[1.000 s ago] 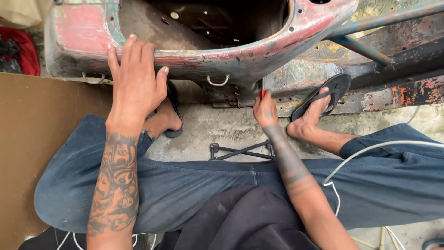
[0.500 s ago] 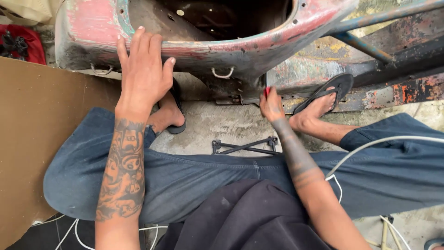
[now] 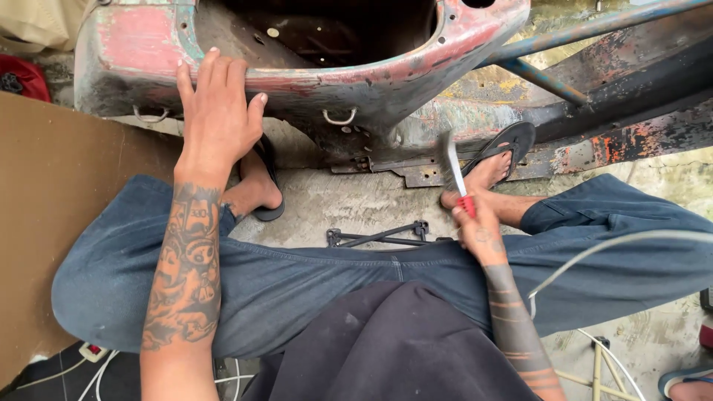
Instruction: Brushing and scraping a metal scooter frame to remove rust and prepare the surface for repair.
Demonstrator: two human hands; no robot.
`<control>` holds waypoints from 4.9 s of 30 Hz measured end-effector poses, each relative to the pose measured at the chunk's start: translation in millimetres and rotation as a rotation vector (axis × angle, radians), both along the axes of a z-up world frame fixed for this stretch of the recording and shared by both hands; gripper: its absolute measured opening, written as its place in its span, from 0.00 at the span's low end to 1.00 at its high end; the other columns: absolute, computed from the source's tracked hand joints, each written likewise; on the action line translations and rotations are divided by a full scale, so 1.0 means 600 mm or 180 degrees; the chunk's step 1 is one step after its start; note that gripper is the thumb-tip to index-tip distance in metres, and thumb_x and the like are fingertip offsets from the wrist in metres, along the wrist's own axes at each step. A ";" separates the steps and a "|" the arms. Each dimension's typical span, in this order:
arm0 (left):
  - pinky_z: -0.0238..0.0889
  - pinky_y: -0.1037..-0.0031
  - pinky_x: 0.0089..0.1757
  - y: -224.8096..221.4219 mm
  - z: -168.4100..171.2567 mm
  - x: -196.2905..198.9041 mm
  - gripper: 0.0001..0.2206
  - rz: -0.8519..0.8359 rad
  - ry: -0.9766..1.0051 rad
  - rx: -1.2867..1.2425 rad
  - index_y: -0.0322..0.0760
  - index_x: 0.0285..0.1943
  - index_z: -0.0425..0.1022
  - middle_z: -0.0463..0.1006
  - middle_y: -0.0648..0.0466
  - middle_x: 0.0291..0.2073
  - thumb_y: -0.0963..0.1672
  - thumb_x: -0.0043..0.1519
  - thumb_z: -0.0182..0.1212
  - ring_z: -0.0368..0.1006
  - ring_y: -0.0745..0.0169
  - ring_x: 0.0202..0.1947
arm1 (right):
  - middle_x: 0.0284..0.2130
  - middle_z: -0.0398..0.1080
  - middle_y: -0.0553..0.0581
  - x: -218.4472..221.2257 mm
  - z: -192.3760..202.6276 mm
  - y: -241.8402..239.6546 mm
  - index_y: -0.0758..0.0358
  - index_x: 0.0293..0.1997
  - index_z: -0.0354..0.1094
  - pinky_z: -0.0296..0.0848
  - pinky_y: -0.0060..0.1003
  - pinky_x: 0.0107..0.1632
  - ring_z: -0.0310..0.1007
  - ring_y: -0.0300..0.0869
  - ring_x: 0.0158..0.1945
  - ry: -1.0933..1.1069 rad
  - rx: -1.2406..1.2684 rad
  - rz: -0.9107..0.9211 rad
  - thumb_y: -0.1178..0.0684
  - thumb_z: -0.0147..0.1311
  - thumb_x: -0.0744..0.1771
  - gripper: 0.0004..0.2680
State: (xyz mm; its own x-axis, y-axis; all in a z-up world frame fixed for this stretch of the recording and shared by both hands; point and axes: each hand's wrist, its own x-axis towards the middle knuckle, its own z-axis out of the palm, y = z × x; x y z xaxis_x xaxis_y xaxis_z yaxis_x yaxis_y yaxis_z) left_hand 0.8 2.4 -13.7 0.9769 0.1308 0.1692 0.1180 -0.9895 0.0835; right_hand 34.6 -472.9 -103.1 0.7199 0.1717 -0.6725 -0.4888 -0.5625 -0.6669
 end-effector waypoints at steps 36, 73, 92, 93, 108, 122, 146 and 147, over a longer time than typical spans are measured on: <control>0.58 0.56 0.54 -0.079 -0.012 0.073 0.26 -0.0092 0.0216 0.0663 0.42 0.50 0.71 0.75 0.53 0.41 0.62 0.60 0.60 0.72 0.48 0.41 | 0.26 0.79 0.57 0.496 0.357 0.209 0.50 0.45 0.81 0.69 0.51 0.41 0.78 0.54 0.37 -0.2267 -0.2039 0.2722 0.34 0.49 0.70 0.15; 0.54 0.57 0.65 -0.101 0.023 0.037 0.30 0.0007 -0.0208 0.0743 0.40 0.66 0.67 0.72 0.50 0.54 0.56 0.59 0.62 0.66 0.52 0.58 | 0.44 0.75 0.46 0.490 0.283 0.030 0.44 0.57 0.72 0.46 0.48 0.57 0.74 0.46 0.49 -0.3564 -0.1894 0.2549 0.53 0.49 0.72 0.09; 0.43 0.45 0.70 -0.066 0.018 -0.008 0.37 0.0170 -0.0224 0.0354 0.36 0.74 0.65 0.69 0.44 0.65 0.55 0.56 0.65 0.61 0.45 0.72 | 0.33 0.69 0.49 0.449 0.299 0.166 0.45 0.42 0.71 0.49 0.57 0.62 0.71 0.47 0.48 -0.3100 -0.1267 0.3104 0.39 0.46 0.74 0.10; 0.43 0.45 0.70 -0.069 0.023 -0.008 0.37 0.0163 -0.0224 0.0360 0.36 0.74 0.65 0.69 0.44 0.65 0.55 0.56 0.65 0.61 0.45 0.72 | 0.33 0.69 0.49 0.471 0.290 0.140 0.45 0.42 0.71 0.49 0.57 0.62 0.71 0.47 0.48 -0.3101 -0.1264 0.3095 0.39 0.46 0.74 0.10; 0.41 0.43 0.70 -0.081 0.031 -0.008 0.38 0.0294 -0.0157 0.0338 0.35 0.74 0.65 0.68 0.41 0.66 0.54 0.54 0.67 0.59 0.41 0.74 | 0.30 0.73 0.57 0.497 0.277 0.089 0.51 0.33 0.69 0.48 0.61 0.60 0.72 0.54 0.41 -0.3124 -0.2185 0.2654 0.35 0.40 0.77 0.20; 0.49 0.53 0.70 -0.087 0.043 -0.009 0.38 0.0455 0.0217 0.1280 0.43 0.77 0.62 0.66 0.53 0.70 0.60 0.60 0.55 0.58 0.55 0.75 | 0.38 0.68 0.76 0.492 0.299 0.121 0.41 0.45 0.78 0.61 0.76 0.40 0.57 0.79 0.41 -0.2704 -0.3907 0.2233 0.15 0.31 0.71 0.28; 0.48 0.52 0.70 -0.089 0.049 -0.008 0.37 0.0447 0.0279 0.1290 0.43 0.76 0.62 0.66 0.52 0.69 0.60 0.60 0.55 0.58 0.54 0.74 | 0.36 0.75 0.67 0.468 0.293 0.110 0.37 0.42 0.80 0.43 0.58 0.66 0.71 0.56 0.55 -0.2464 -0.3265 0.2787 0.17 0.33 0.67 0.26; 0.48 0.52 0.70 -0.088 0.049 -0.008 0.37 0.0464 0.0280 0.1295 0.43 0.76 0.62 0.66 0.52 0.69 0.60 0.60 0.55 0.58 0.54 0.74 | 0.36 0.75 0.67 0.468 0.289 0.091 0.37 0.42 0.80 0.43 0.58 0.66 0.71 0.56 0.55 -0.2478 -0.3256 0.2798 0.17 0.33 0.67 0.26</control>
